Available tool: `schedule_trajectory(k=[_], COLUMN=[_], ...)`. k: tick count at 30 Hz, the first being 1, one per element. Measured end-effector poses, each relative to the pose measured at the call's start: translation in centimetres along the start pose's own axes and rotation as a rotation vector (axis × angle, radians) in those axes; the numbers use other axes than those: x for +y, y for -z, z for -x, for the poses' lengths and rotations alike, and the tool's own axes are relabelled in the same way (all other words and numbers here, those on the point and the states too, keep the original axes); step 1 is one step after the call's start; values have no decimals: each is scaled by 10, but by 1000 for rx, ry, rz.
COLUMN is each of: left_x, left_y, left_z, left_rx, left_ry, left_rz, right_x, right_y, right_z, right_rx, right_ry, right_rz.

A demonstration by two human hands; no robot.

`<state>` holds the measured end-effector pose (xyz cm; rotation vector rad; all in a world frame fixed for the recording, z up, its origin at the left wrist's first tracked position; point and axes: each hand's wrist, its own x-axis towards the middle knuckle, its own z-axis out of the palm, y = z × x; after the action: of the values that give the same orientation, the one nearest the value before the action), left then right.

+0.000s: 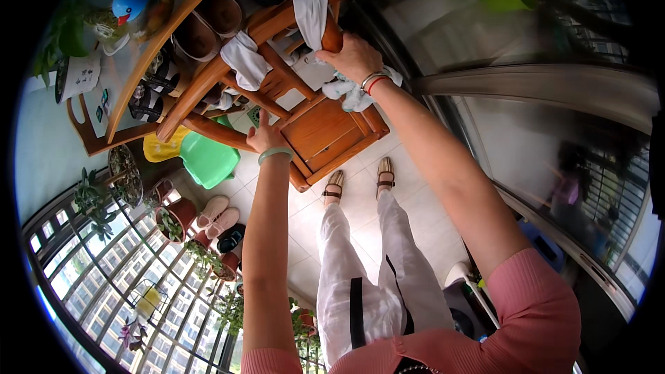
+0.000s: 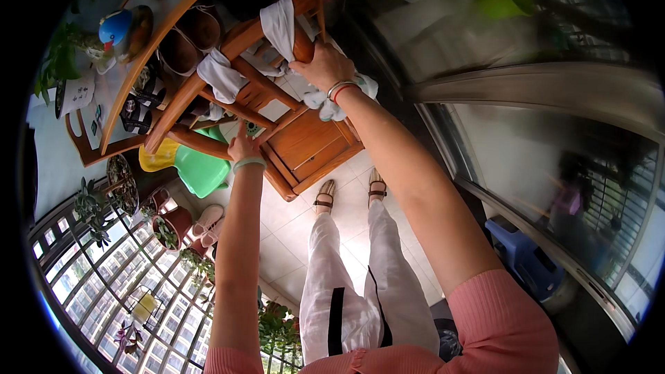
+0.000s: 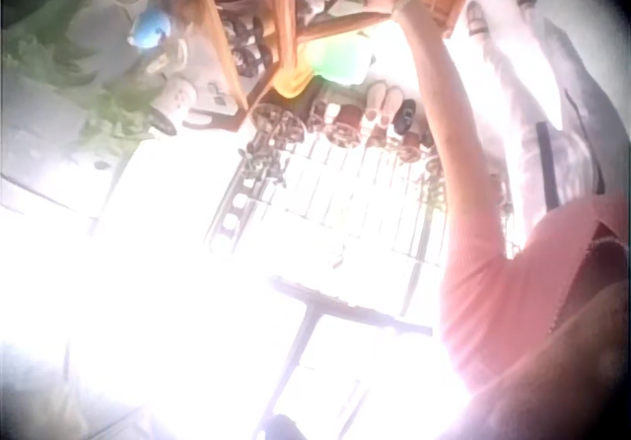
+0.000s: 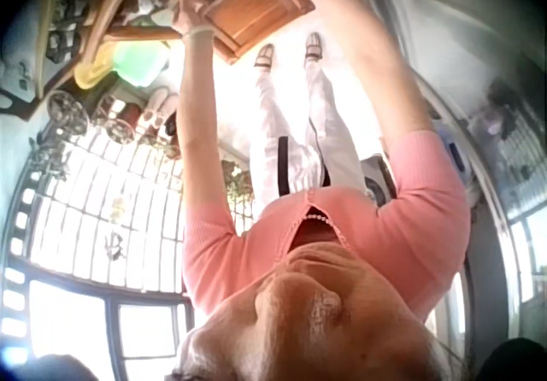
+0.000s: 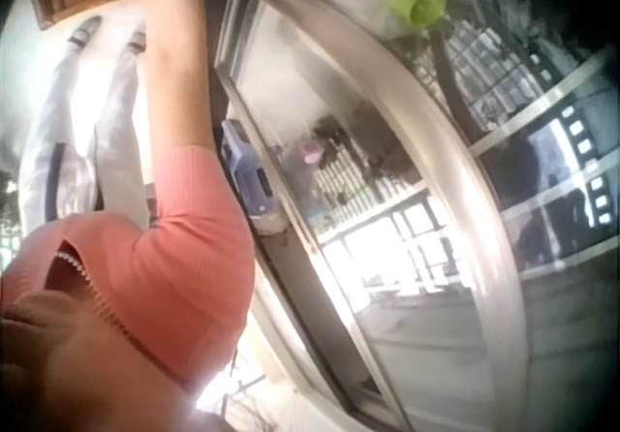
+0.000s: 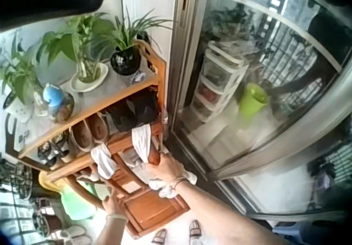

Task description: The person cleans a large glass window using a cloth. They wipe the glass surface, move a wooden chair to reach higher areas, and periodically rinse the cloth in a green bucket of water before continuing to wipe the window.

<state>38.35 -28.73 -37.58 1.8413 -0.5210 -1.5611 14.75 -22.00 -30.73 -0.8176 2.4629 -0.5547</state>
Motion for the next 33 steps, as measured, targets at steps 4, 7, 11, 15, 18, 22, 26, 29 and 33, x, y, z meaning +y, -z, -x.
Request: schedule_trajectory(k=[4, 7, 11, 15, 18, 22, 26, 29, 33], left_x=[18, 24, 21, 15, 10, -5, -15, -16, -33], left_y=[30, 38, 62, 82, 88, 112, 124, 119, 124], left_z=[-18, -32, -68, -66, -24, 15, 49, 92, 148], left_rx=[110, 285, 58, -54, -48, -137, -286, -432, -591], left_ry=[61, -91, -484, -569, -672, -694, -742, -751, -762], left_rz=[30, 1, -38, -242, -436, -522, -559, -648, -713], right_x=[-9, -15, -9, 8, 33, 70, 106, 131, 163], right_y=[-4, -1, -2, 5, 16, 25, 36, 52, 75], right_z=[2, 4, 14, 52, 93, 160, 236, 295, 381], right_rx=[7, 10, 85, 159, 236, 334, 451, 511, 552], right_ry=[-113, -95, -71, -58, -69, -140, -247, -384, -550], right_rz=[-81, -72, -74, -47, -31, -24, -76, -141, -228])
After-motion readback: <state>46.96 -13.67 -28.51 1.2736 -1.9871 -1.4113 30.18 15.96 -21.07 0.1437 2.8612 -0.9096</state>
